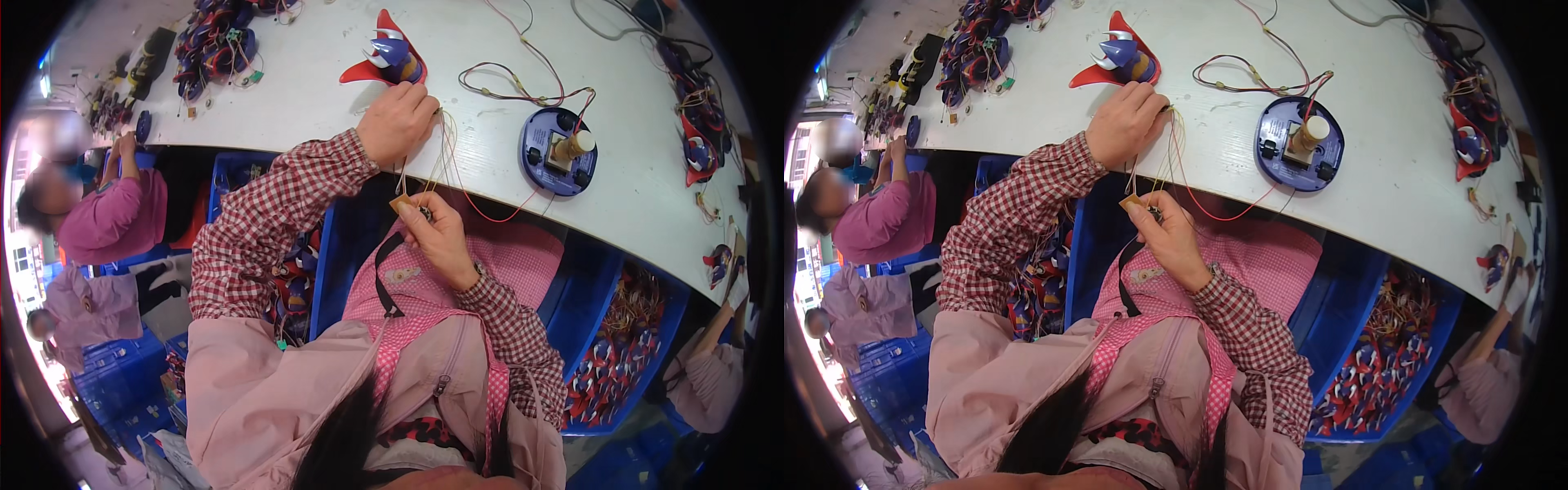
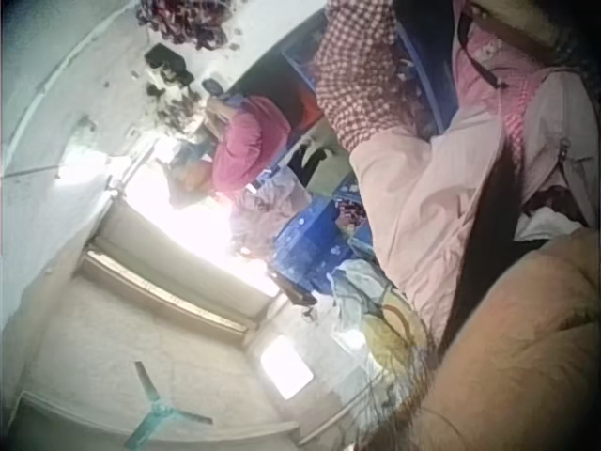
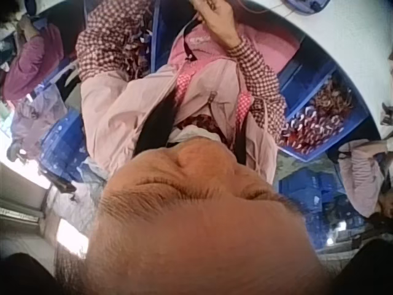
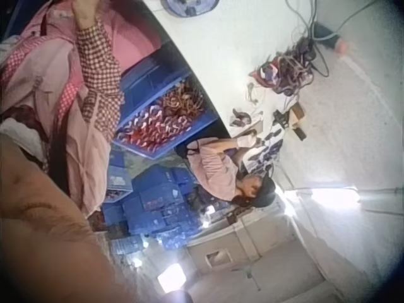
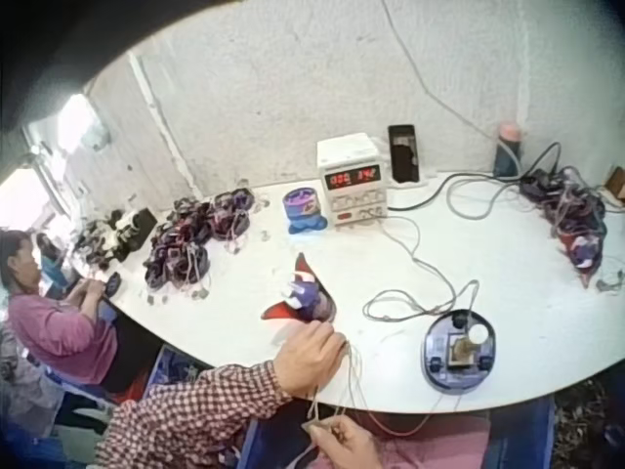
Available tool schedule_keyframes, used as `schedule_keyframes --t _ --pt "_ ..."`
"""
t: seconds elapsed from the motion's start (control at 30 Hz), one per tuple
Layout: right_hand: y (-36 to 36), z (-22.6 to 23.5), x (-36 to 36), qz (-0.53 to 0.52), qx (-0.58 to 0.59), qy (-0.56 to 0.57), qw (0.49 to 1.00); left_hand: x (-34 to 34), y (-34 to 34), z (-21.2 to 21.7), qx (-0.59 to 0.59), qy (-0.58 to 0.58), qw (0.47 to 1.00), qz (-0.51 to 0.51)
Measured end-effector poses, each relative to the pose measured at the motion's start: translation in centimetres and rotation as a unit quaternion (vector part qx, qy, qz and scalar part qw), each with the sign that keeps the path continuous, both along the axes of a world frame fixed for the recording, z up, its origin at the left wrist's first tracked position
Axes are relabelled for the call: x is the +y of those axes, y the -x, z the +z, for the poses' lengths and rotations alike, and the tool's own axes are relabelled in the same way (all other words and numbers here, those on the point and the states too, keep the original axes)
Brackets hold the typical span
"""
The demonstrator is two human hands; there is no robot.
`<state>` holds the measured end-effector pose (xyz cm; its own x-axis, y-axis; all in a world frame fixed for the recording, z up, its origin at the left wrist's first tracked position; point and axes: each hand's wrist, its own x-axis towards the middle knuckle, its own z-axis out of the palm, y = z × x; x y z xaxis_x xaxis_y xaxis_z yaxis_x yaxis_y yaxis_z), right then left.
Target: Soldering wires to small circular electronic components and assembling them into toy parts on a factory production line.
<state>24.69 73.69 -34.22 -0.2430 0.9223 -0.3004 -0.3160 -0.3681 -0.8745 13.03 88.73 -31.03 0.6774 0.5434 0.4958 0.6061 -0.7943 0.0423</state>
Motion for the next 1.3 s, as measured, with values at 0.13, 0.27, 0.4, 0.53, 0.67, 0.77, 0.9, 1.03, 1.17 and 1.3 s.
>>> schedule_keyframes --t 0.13,0.27,0.4,0.53,0.67,0.77,0.9,1.03,1.17,1.3 --pt "-0.1 0.2 0.0 0.001 0.009 0.003 1.000 -0.3 0.1 0.4 -0.023 0.021 0.999 -0.008" --pt "-0.2 0.4 0.1 0.000 0.011 -0.004 1.000 -0.2 -0.1 0.1 -0.034 0.009 0.999 -0.003" --pt "-0.2 0.4 0.1 -0.002 0.004 -0.009 1.000 -0.1 -0.1 -0.1 -0.031 -0.007 0.999 -0.009" --pt "-0.1 0.1 0.0 -0.005 0.014 0.003 1.000 0.0 0.0 -0.1 -0.027 -0.014 0.999 -0.013" --pt "0.0 -0.2 -0.1 -0.010 0.029 0.015 0.999 -0.3 0.3 -0.3 -0.024 -0.006 1.000 -0.011" --pt "-0.1 -0.1 -0.1 -0.013 0.035 0.019 0.999 -0.7 0.1 0.4 -0.022 0.013 1.000 -0.001" --pt "-0.5 0.4 0.1 -0.012 0.043 0.031 0.999 -2.7 1.4 2.0 -0.089 0.046 0.995 0.003" --pt "-1.0 0.7 0.6 -0.023 0.051 0.047 0.997 -10.2 4.4 2.1 -0.256 0.353 0.882 0.177" --pt "-1.2 0.4 0.3 -0.012 0.049 0.048 0.998 -14.3 4.0 -0.3 -0.365 0.557 0.725 0.174" --pt "-1.8 0.4 0.7 0.018 0.050 0.056 0.997 -14.1 2.7 -0.9 -0.410 0.590 0.682 0.133"
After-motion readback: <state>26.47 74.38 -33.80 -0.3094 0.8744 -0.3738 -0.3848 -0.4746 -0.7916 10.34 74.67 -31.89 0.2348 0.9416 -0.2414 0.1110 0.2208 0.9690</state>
